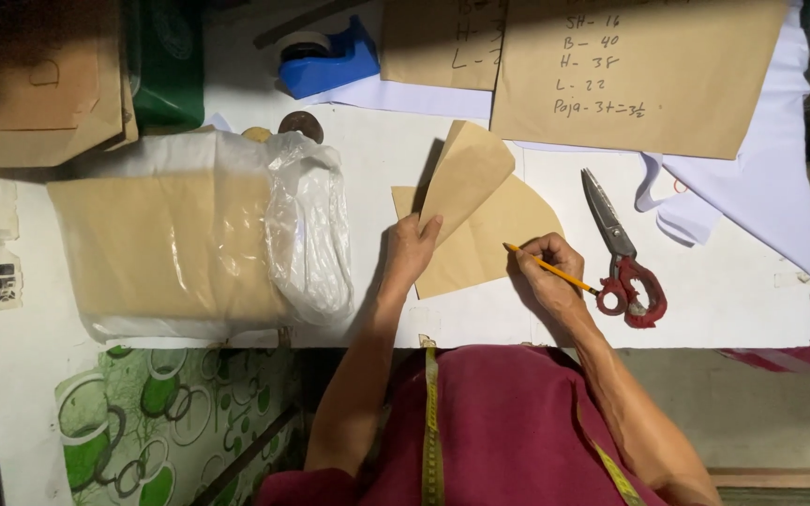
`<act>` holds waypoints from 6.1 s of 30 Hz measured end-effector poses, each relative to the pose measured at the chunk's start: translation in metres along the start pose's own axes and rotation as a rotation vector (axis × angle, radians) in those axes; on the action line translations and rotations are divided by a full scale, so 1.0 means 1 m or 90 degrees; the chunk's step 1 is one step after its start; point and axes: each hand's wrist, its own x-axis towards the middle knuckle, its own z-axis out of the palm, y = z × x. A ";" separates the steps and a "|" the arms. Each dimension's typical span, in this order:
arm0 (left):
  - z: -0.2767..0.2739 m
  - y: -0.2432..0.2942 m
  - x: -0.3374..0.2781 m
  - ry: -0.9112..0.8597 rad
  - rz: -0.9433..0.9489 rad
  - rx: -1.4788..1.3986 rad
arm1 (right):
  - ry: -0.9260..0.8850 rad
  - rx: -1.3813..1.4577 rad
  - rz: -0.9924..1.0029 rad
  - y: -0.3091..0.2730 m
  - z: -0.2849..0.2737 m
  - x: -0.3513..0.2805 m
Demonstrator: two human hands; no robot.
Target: The person hands coins to another person, then moves to a table to cut a brown paper pattern using scissors. They mark the cut piece with a pencil and compare it to a larger reference sheet with handwritten measurements.
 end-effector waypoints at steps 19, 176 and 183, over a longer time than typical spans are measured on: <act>0.005 -0.009 0.002 0.016 0.045 0.013 | -0.035 -0.035 -0.038 0.006 0.002 0.003; -0.023 0.027 -0.082 0.280 0.195 0.588 | -0.085 -0.741 -0.085 -0.002 -0.019 0.046; -0.041 0.054 -0.063 -0.089 -0.053 0.546 | -0.164 -0.590 0.083 0.004 -0.040 0.032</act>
